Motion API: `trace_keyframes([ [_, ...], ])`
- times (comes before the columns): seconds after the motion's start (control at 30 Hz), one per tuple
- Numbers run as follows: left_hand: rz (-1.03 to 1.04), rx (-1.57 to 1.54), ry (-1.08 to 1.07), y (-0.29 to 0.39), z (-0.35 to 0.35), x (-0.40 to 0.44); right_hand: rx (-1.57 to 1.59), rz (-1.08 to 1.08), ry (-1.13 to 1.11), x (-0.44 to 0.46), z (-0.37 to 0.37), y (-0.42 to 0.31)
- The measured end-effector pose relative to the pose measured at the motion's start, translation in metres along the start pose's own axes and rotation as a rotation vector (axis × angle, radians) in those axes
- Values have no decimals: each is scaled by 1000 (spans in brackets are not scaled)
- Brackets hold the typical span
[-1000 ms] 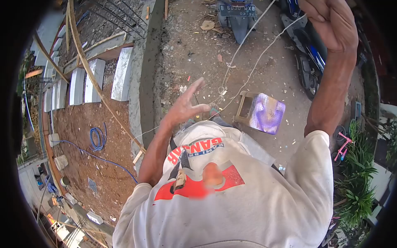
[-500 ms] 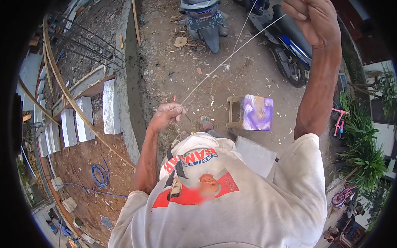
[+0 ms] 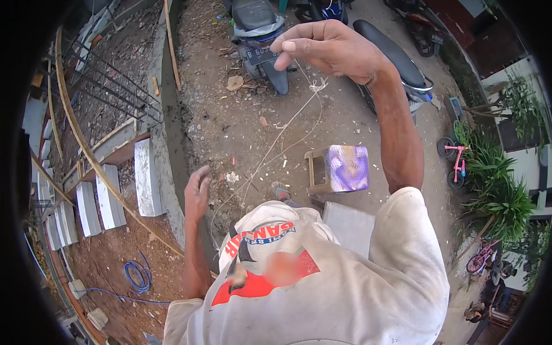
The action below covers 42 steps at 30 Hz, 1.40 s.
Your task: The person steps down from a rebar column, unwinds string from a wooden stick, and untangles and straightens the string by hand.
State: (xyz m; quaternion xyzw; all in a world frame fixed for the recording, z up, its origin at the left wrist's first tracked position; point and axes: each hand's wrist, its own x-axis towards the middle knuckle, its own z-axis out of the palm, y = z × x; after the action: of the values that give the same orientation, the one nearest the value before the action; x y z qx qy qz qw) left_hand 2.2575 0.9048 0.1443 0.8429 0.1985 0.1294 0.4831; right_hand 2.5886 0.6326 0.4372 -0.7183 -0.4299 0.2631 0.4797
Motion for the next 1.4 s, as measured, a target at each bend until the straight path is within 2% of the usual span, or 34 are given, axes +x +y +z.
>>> trace_keyframes([
  [0.07,133,-158,99,57,13,41,107,-22,-125,7,22,-12],
  [0.17,310,-324,64,122,25,79,193,-49,-209,14,52,-23],
  [0.23,456,-123,29,130,31,94,224,-52,-244,15,64,-29],
  [0.27,450,-114,33,125,26,97,264,-67,-222,13,69,-30],
  [0.33,277,25,-250,114,26,100,308,-143,-168,11,69,-25],
  [0.37,277,27,-257,101,27,98,312,-141,-162,8,67,-23],
  [0.43,-27,-522,-404,78,25,89,394,-187,-38,0,63,-21],
  [0.47,-29,-521,-405,73,23,83,392,-229,-7,-3,60,-16],
  [0.53,-240,-996,-457,82,9,64,353,-215,25,-7,59,-9],
  [0.63,-203,-1051,-457,91,1,45,297,-178,81,-10,78,1],
  [0.7,-170,-1052,-452,92,-2,38,242,-55,40,-12,95,6],
  [0.77,-135,-1052,-445,97,-4,33,128,-27,37,-11,125,8],
  [0.93,-19,-638,-180,119,-4,18,8,22,117,-4,193,41],
  [0.97,-24,-635,-178,124,-7,16,-5,28,151,-3,204,43],
  [1.03,-45,-327,-170,135,-14,15,-5,56,131,-3,217,38],
  [1.1,-16,-259,-155,133,-14,16,-3,84,116,0,228,41],
  [1.13,16,-196,-141,131,-13,16,34,33,161,3,233,49],
  [1.17,14,-195,-142,129,-9,14,69,-17,206,4,236,55],
  [1.27,12,-495,20,126,-2,10,28,-17,169,2,231,52],
  [1.33,0,-820,155,129,-3,11,2,-34,172,2,231,57],
  [1.4,-36,-711,78,120,-10,13,-25,-50,170,0,232,59],
])
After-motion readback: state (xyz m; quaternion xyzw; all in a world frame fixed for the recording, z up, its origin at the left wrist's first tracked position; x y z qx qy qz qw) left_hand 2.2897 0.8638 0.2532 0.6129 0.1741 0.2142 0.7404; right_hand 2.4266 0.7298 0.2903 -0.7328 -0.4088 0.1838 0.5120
